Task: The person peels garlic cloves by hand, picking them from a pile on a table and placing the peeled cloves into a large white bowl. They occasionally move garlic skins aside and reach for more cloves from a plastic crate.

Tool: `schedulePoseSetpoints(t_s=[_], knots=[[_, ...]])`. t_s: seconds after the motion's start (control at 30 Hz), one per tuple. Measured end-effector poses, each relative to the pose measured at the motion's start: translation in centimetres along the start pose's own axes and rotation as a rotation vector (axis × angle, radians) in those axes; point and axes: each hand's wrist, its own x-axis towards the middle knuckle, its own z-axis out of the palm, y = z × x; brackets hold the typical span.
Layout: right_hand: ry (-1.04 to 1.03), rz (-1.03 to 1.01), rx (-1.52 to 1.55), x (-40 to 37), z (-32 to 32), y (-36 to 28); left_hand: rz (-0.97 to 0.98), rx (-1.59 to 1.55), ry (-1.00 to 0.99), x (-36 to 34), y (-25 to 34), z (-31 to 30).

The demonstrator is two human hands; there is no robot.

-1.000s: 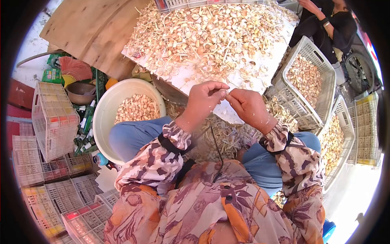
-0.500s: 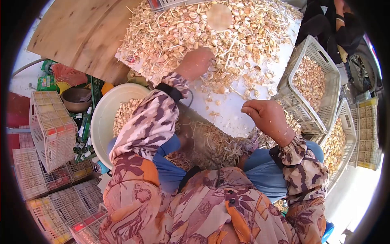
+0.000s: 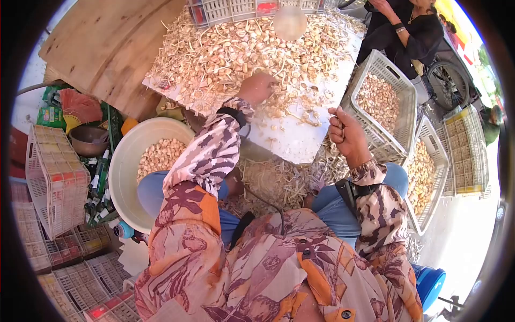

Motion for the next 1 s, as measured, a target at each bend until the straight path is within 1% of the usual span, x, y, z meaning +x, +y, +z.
schedulePoseSetpoints(t_s=[0.03,0.1,0.13,0.17,0.2,0.23,0.27,0.3,0.33,0.37,0.4,0.43,0.47,0.5,0.53,0.57,0.6,0.63,0.67,0.7,0.73,0.77,0.83,0.87,0.9,0.93,0.97,1.0], knots=[[-0.007,-0.014,0.059,-0.9,-0.4,0.3,0.014,-0.008,-0.001,0.0,0.7,-0.1],[0.145,-0.024,0.061,-2.8,-1.0,1.7,0.026,0.149,-0.051,0.3,2.7,-0.4],[0.147,-0.035,0.037,-3.1,-2.0,2.7,0.139,0.096,-0.049,0.7,2.0,0.1],[0.172,-0.015,0.022,-3.2,-2.8,3.8,0.135,0.207,-0.056,1.1,1.5,0.7],[0.218,-0.016,0.035,-3.4,-2.8,4.5,0.002,0.297,-0.270,2.4,2.4,0.1],[0.258,-0.004,0.067,-4.1,-2.4,4.7,0.107,0.198,-0.131,2.1,1.0,1.3],[0.202,-0.019,0.147,-4.8,-3.5,3.9,0.142,0.124,-0.086,1.3,1.1,0.8],[0.114,0.027,0.210,-4.6,-3.4,3.9,-0.047,0.162,-0.066,0.5,2.0,0.0],[0.086,0.004,0.193,-4.0,-2.9,3.6,-0.057,0.065,0.052,0.1,0.4,0.0],[0.129,-0.036,0.304,-3.9,-2.8,3.3,-0.065,-0.040,0.160,0.1,-1.1,0.1],[0.168,-0.074,0.420,-4.1,-3.3,2.8,-0.054,-0.034,0.184,0.5,-0.8,-1.0],[0.166,-0.084,0.412,-4.4,-3.0,2.7,-0.178,-0.332,0.235,0.0,-0.5,-2.5],[0.196,-0.163,0.303,-4.4,-2.5,3.2,-0.307,-0.629,0.275,-0.9,0.1,-3.6],[0.222,-0.236,0.192,-4.4,-1.9,3.5,-0.311,-0.630,0.280,-1.7,1.2,-4.5],[0.218,-0.133,0.317,-4.9,-0.8,2.5,-0.420,-0.755,0.294,-2.3,2.8,-5.6],[0.214,-0.127,0.312,-4.8,-0.5,2.3,-0.532,-0.880,0.304,-2.9,4.3,-6.4],[0.045,-0.136,0.272,-4.8,-0.5,2.3,-0.546,-0.949,0.333,-3.6,5.4,-6.6],[-0.127,-0.150,0.229,-5.0,0.1,1.6,-0.548,-0.953,0.340,-4.2,6.8,-6.3],[-0.119,-0.140,0.228,-5.5,0.7,1.6,-0.552,-1.145,0.320,-5.5,8.4,-5.7],[-0.055,-0.261,0.123,-6.8,2.7,1.1,-0.551,-1.338,0.298,-6.8,10.1,-4.7],[0.004,-0.391,0.015,-7.6,4.4,0.7,-0.601,-1.560,0.253,-7.9,12.4,-3.7],[0.010,-0.390,0.013,-7.9,5.3,1.1,-0.653,-1.780,0.202,-9.2,14.6,-2.3],[0.237,-1.053,-0.779,-8.0,7.1,2.2,-0.762,-2.156,0.036,-11.0,17.6,0.2],[0.267,-1.204,-0.886,-8.2,7.8,2.8,-0.779,-2.158,0.026,-11.7,19.4,0.5],[0.274,-1.199,-0.889,-8.5,7.9,3.3,-0.793,-2.258,0.011,-12.1,21.0,0.1],[0.172,-1.256,-1.153,-8.7,8.0,3.7,-0.797,-2.358,-0.004,-12.1,21.8,-0.2],[0.058,-1.295,-1.420,-9.0,8.0,4.1,-0.796,-2.363,-0.009,-12.1,21.4,0.4],[0.014,-1.276,-1.431,-9.9,8.3,4.2,-0.681,-2.414,0.000,-12.0,20.9,0.8]])
